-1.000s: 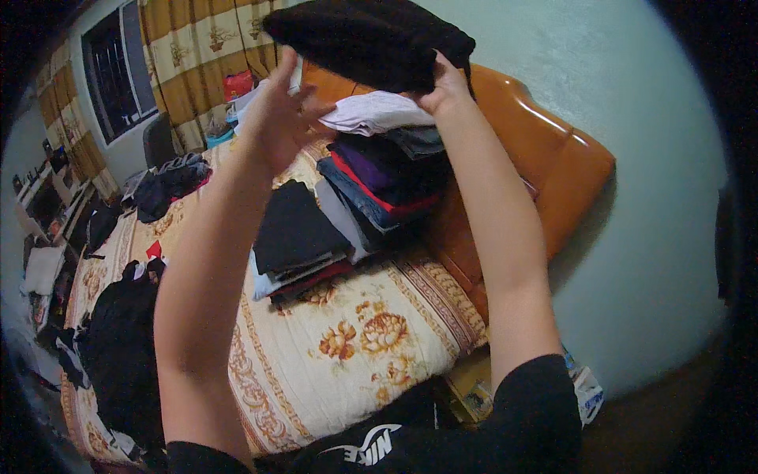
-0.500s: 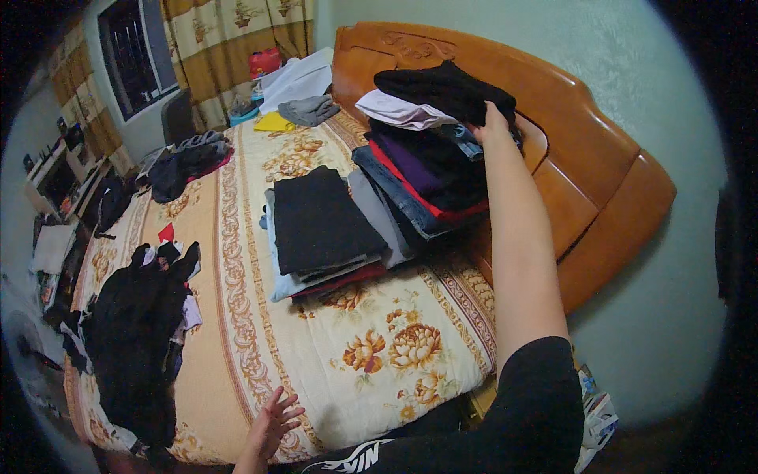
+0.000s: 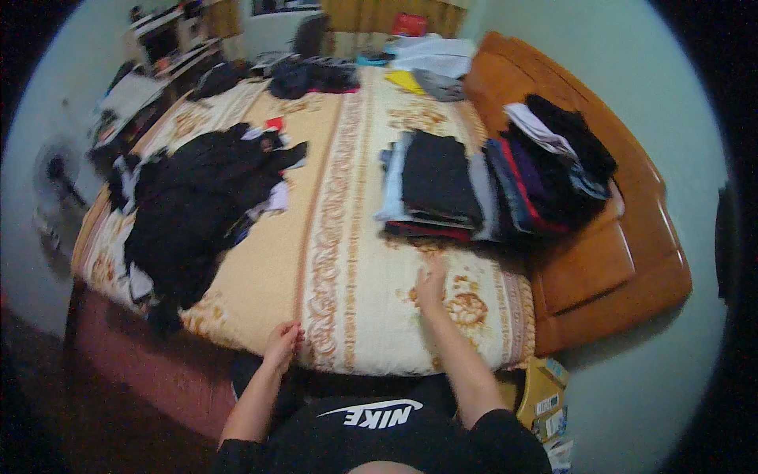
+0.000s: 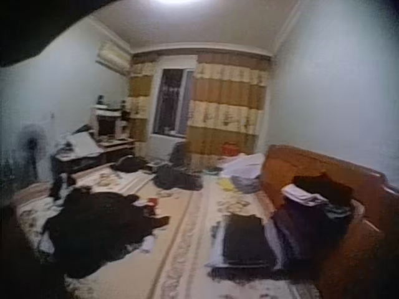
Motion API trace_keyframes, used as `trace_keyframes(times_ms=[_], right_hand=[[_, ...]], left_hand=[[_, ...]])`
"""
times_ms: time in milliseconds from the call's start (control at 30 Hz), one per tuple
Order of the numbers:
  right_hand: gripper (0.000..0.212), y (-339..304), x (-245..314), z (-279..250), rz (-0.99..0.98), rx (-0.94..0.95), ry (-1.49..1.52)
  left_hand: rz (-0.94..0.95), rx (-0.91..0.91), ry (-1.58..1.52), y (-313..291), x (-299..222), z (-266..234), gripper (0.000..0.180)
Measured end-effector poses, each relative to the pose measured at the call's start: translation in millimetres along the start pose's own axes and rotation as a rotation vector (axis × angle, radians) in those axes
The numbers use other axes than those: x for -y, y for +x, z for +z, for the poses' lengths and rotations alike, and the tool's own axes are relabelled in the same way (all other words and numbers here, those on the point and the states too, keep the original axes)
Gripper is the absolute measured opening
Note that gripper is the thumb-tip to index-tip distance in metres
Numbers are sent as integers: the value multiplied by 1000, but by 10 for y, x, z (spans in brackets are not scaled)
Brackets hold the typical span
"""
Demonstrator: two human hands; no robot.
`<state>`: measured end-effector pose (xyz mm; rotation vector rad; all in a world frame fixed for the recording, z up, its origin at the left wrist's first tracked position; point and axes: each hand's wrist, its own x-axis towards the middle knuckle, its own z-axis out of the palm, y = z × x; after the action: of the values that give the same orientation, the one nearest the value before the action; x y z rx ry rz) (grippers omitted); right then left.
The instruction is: The person folds several pairs of pants on a bed. They pick up each pair, lay it flat, fold the legs together, and then fold the garment into a compact rectangle before placing it on a growing stack.
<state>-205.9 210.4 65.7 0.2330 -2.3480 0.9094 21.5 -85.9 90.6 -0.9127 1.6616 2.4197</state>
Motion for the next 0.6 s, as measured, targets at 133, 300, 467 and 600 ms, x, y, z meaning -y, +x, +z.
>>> trace_keyframes(times_ms=[133,300,467,600], right_hand=[[72,-1146,1140,290,4,937,-216],[83,-1478,1368,512,-76,1240,-329],[89,-1540,1218,632,-82,1283,-370],[91,-1495,1238,665,-86,1337,-404]], left_hand=[[179,-179,185,71,-42,-737,19],[508,-645,724,531,-508,-1648,15],[688,-1021,1130,842,-1427,-1656,66],[453,-1367,834,1306,-1914,-1893,86]])
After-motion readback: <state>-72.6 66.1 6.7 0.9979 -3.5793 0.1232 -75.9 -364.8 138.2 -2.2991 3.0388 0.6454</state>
